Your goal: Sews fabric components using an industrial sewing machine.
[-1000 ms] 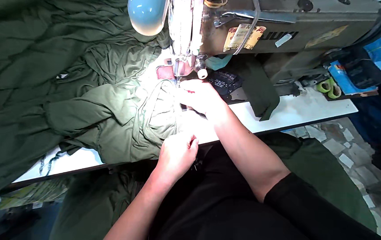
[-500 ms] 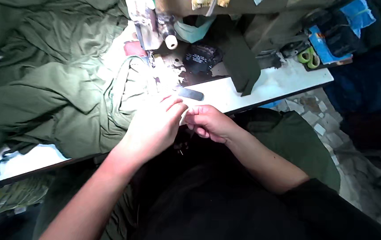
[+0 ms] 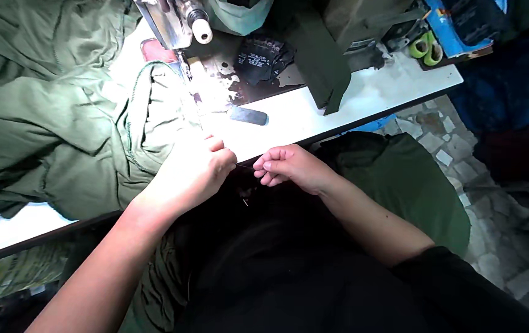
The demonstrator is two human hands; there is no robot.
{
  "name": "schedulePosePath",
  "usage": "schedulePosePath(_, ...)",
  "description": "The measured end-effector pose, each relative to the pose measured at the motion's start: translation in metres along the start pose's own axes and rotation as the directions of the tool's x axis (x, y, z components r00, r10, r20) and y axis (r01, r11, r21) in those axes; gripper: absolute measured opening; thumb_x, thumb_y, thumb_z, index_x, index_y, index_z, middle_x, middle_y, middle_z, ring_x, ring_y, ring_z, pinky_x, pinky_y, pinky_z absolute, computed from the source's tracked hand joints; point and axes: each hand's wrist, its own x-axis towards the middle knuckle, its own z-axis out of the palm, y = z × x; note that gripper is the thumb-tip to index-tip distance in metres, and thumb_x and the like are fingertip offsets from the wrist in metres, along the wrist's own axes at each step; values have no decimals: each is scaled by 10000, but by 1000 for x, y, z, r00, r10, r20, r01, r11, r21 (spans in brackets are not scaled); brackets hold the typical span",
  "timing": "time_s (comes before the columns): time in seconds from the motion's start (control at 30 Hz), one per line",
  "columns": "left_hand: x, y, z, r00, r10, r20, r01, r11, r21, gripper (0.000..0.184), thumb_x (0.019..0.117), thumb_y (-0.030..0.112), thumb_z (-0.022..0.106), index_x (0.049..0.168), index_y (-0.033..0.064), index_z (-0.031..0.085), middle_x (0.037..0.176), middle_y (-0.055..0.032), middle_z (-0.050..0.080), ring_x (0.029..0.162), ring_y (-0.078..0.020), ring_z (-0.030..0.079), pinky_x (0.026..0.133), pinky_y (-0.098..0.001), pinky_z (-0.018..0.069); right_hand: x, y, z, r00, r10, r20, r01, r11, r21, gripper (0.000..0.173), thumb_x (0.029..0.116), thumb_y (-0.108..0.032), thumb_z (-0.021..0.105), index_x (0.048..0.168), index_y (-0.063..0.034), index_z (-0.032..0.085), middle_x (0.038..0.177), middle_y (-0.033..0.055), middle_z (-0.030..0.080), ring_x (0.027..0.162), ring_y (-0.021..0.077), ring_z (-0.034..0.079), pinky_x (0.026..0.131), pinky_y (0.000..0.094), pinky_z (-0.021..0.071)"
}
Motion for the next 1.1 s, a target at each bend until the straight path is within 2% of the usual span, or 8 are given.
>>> schedulePosePath(0.17,-2,2,0,999,-20,25,19,1000,10,215,935,142,566,833,53,733,780,-109,655,814,-328,659,700,-496,490,-5,0,-4,957,-264,-119,123,744,-657,234,1008,-186,643,825,-40,651,731,46,576,698,159,557,652,362,448)
schedulePosePath(0.27,-2,3,0,998,-30,47,29,999,24,192,923,128,577,826,55,725,774,-111,651,814,-335,659,693,-500,491,-8,-8,-7,899,-426,-104,175,566,-806,104,955,-84,664,1012,1,684,955,161,657,914,317,661,810,495,546)
schedulePosePath(0.43,3,3,0,998,-16,67,13,999,44,209,924,122,558,815,54,724,773,-112,660,812,-336,667,688,-494,500,45,-29,-2,751,-652,-99,257,427,-867,255,991,-140,603,1186,-22,715,1119,195,679,1079,387,639,892,539,515)
schedulePosePath(0.57,7,6,-8,996,-18,91,14,998,54,203,919,111,561,801,50,714,747,-109,629,783,-324,657,657,-474,503,73,-48,7,888,-457,-51,154,401,-903,352,998,-64,567,1341,-33,640,1250,209,621,1222,392,562,988,531,458)
schedulePosePath(0.67,7,6,-12,993,-36,108,31,999,44,209,930,123,561,817,48,719,770,-117,634,794,-333,660,658,-489,501,66,-54,-1,915,-402,-25,179,463,-868,302,967,-13,586,1252,-16,686,1209,226,615,1158,382,598,1003,502,480)
schedulePosePath(0.8,15,5,-12,992,-19,122,13,999,48,208,925,125,556,800,56,707,753,-108,609,756,-326,648,607,-478,484,37,-41,-26,843,-536,48,315,419,-851,333,969,-4,507,1235,-66,699,1133,175,649,954,318,681,805,503,557)
schedulePosePath(0.93,25,5,-12,990,15,144,-21,999,43,227,921,123,535,777,50,694,743,-111,606,756,-334,646,595,-480,462,12,-20,-48,797,-574,189,422,303,-855,343,1040,-348,511,1115,-133,766,812,80,691,766,255,678,675,482,509)
schedulePosePath(1.1,35,5,-11,986,67,152,-79,995,69,236,925,120,532,777,48,701,736,-119,618,752,-337,654,596,-475,480,11,-8,-44,769,-586,256,506,313,-804,306,961,-355,627,1008,-89,772,829,74,676,822,239,658,721,433,511)
